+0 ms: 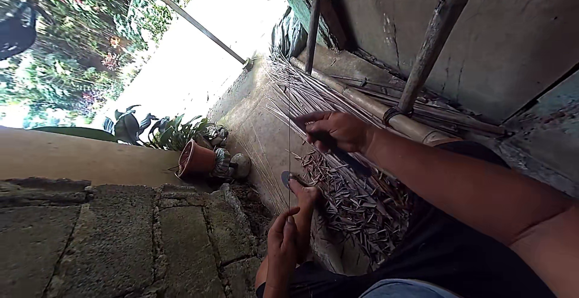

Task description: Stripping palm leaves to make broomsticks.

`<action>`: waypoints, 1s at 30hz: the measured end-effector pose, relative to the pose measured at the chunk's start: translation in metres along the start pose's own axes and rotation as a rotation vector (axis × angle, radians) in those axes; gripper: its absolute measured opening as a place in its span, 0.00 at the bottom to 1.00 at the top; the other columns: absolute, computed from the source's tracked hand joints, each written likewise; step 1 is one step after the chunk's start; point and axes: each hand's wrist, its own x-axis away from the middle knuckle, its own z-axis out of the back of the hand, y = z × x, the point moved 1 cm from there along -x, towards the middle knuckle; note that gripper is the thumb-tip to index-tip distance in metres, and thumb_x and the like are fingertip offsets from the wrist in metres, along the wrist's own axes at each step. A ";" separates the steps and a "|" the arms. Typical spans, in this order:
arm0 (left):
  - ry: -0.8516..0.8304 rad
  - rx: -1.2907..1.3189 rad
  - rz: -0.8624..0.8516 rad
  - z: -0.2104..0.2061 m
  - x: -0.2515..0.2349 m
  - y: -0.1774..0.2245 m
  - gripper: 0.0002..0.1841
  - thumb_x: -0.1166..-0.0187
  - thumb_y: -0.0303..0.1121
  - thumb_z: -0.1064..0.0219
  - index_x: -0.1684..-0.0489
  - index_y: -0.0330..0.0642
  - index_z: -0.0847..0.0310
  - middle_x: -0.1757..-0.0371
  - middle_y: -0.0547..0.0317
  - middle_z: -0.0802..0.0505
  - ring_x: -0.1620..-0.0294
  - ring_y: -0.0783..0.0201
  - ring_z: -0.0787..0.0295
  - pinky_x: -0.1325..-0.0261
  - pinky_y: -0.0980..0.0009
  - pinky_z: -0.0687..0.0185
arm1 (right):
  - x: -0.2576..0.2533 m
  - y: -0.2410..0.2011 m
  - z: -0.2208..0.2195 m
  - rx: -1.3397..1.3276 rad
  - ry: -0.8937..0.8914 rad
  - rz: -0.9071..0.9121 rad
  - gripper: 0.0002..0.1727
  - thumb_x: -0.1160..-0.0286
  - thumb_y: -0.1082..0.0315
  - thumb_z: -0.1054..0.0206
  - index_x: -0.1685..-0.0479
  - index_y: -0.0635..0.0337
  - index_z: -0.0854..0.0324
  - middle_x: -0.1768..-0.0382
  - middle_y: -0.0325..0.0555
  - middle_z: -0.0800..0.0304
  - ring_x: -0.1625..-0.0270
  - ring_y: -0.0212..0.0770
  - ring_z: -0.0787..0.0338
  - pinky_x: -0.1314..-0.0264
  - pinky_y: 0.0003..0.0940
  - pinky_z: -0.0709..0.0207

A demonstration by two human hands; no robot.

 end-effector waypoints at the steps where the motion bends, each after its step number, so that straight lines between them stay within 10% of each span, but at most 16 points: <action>1: -0.003 0.006 0.002 -0.001 -0.004 0.003 0.21 0.09 0.34 0.54 0.37 0.35 0.15 0.84 0.68 0.24 0.86 0.73 0.31 0.81 0.76 0.30 | 0.002 0.012 -0.009 0.040 -0.073 -0.057 0.20 0.09 0.67 0.46 0.22 0.56 0.25 0.69 0.45 0.13 0.80 0.31 0.18 0.77 0.24 0.21; 10: 0.002 0.078 0.098 -0.001 -0.021 0.006 0.21 0.09 0.32 0.54 0.36 0.31 0.16 0.85 0.63 0.22 0.88 0.72 0.30 0.83 0.76 0.29 | 0.009 0.056 -0.032 0.215 -0.252 -0.262 0.21 0.12 0.68 0.42 0.23 0.56 0.24 0.70 0.45 0.12 0.79 0.34 0.16 0.75 0.26 0.20; 19: 0.006 0.027 0.071 -0.001 -0.009 -0.005 0.20 0.11 0.31 0.51 0.38 0.33 0.14 0.84 0.65 0.21 0.87 0.73 0.28 0.82 0.76 0.27 | -0.005 0.003 -0.001 -0.018 0.077 -0.048 0.20 0.08 0.68 0.46 0.21 0.55 0.27 0.70 0.46 0.14 0.81 0.32 0.19 0.79 0.24 0.23; 24: 0.010 0.033 0.057 -0.003 -0.015 0.005 0.20 0.11 0.31 0.52 0.38 0.32 0.14 0.85 0.65 0.21 0.88 0.74 0.30 0.83 0.77 0.30 | 0.007 0.038 -0.023 0.180 -0.213 -0.192 0.22 0.12 0.68 0.42 0.22 0.58 0.26 0.69 0.43 0.13 0.79 0.31 0.18 0.76 0.25 0.22; 30: -0.235 0.468 0.221 0.009 -0.002 0.001 0.22 0.08 0.41 0.51 0.35 0.36 0.16 0.82 0.61 0.16 0.88 0.74 0.26 0.83 0.78 0.27 | -0.007 0.016 -0.004 0.032 -0.057 -0.081 0.20 0.11 0.69 0.44 0.23 0.60 0.26 0.70 0.43 0.13 0.80 0.30 0.19 0.77 0.23 0.23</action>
